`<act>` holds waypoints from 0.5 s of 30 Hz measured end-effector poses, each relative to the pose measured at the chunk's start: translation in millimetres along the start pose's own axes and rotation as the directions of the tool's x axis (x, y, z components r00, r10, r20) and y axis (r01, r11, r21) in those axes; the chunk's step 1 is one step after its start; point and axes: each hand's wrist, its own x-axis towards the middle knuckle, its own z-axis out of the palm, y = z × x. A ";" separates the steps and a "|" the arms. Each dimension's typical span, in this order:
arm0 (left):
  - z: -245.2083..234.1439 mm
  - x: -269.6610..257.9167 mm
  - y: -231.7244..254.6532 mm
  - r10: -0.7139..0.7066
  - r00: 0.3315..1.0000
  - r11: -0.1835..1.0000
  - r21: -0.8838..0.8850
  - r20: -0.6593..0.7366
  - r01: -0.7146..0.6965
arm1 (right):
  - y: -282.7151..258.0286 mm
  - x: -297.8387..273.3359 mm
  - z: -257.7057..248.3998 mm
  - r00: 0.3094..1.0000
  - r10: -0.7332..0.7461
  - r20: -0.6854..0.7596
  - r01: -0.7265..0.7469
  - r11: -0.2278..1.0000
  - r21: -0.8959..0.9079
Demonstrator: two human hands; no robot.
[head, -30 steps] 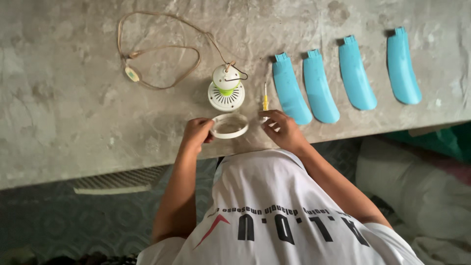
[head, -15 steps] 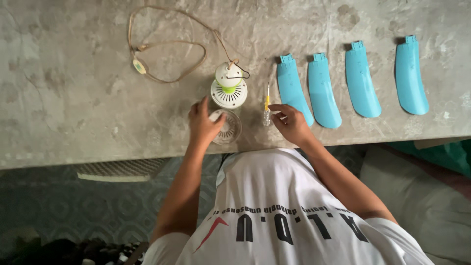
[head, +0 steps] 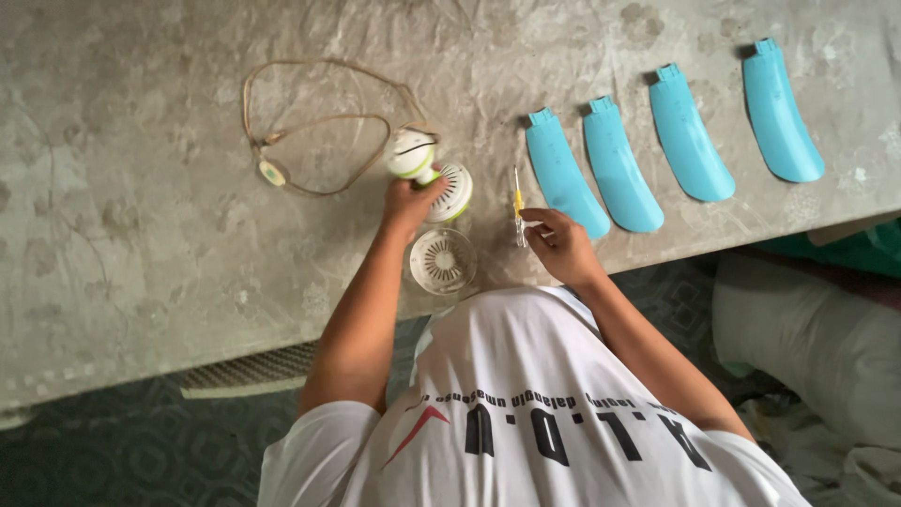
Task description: The person disassembles a small electric fan by removing each blade one at a time and placing them on the table. They then detach the front grille and separate the motor housing from the base, leaving the components laid out on the table.
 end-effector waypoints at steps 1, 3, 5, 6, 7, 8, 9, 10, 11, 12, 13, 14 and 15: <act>-3.2 2.1 0.4 0.013 1.000 0.997 -0.076 0.022 -0.011 | 0.2 -0.8 -0.3 1.000 0.019 -0.015 -0.019 1.000 0.008; -8.1 4.8 4.9 0.043 0.997 0.973 -0.230 0.059 -0.029 | 1.2 -2.6 0.1 0.998 0.054 -0.040 -0.053 0.998 0.025; -12.4 3.9 14.8 -0.037 0.994 0.941 -0.331 0.101 0.069 | 2.4 -2.9 -0.7 0.997 0.065 -0.045 -0.064 0.998 0.019; -14.3 2.3 21.3 -0.075 0.990 0.918 -0.379 0.121 0.116 | 3.1 -2.4 -0.7 0.997 0.068 -0.044 -0.068 0.998 0.015; -15.4 0.0 28.4 -0.085 0.988 0.910 -0.395 0.128 0.129 | 3.6 -1.6 -0.2 0.997 0.057 -0.048 -0.056 0.998 0.026; -15.9 -2.5 36.2 -0.095 0.987 0.900 -0.411 0.133 0.142 | 3.9 0.2 -0.2 0.998 0.045 -0.050 -0.043 0.998 0.036; -15.5 -4.9 44.1 -0.105 0.985 0.891 -0.427 0.139 0.155 | 3.8 2.0 -0.4 0.998 0.033 -0.052 -0.030 0.999 0.046; -14.8 -8.1 51.6 -0.086 0.983 0.874 -0.461 0.162 0.152 | 3.6 3.5 -0.4 0.999 0.028 -0.045 -0.026 0.999 0.039; -13.7 -11.5 58.5 -0.066 0.981 0.857 -0.493 0.184 0.151 | 3.2 4.5 -0.3 0.999 0.023 -0.038 -0.022 0.999 0.032; -13.2 -13.9 65.8 -0.043 0.978 0.838 -0.525 0.204 0.146 | 2.2 6.9 0.0 0.999 0.015 -0.031 -0.014 1.000 0.025; -12.3 -16.7 72.1 -0.030 0.977 0.829 -0.540 0.212 0.143 | 1.0 8.5 0.3 1.000 0.005 -0.026 -0.004 0.999 0.041; -11.2 -20.5 77.1 -0.018 0.975 0.820 -0.555 0.220 0.141 | -0.2 8.8 0.7 1.000 -0.004 -0.021 0.005 0.998 0.057; -10.4 -24.0 81.5 -0.006 0.974 0.810 -0.570 0.228 0.138 | -1.4 9.4 1.0 1.000 -0.013 -0.016 0.015 0.997 0.073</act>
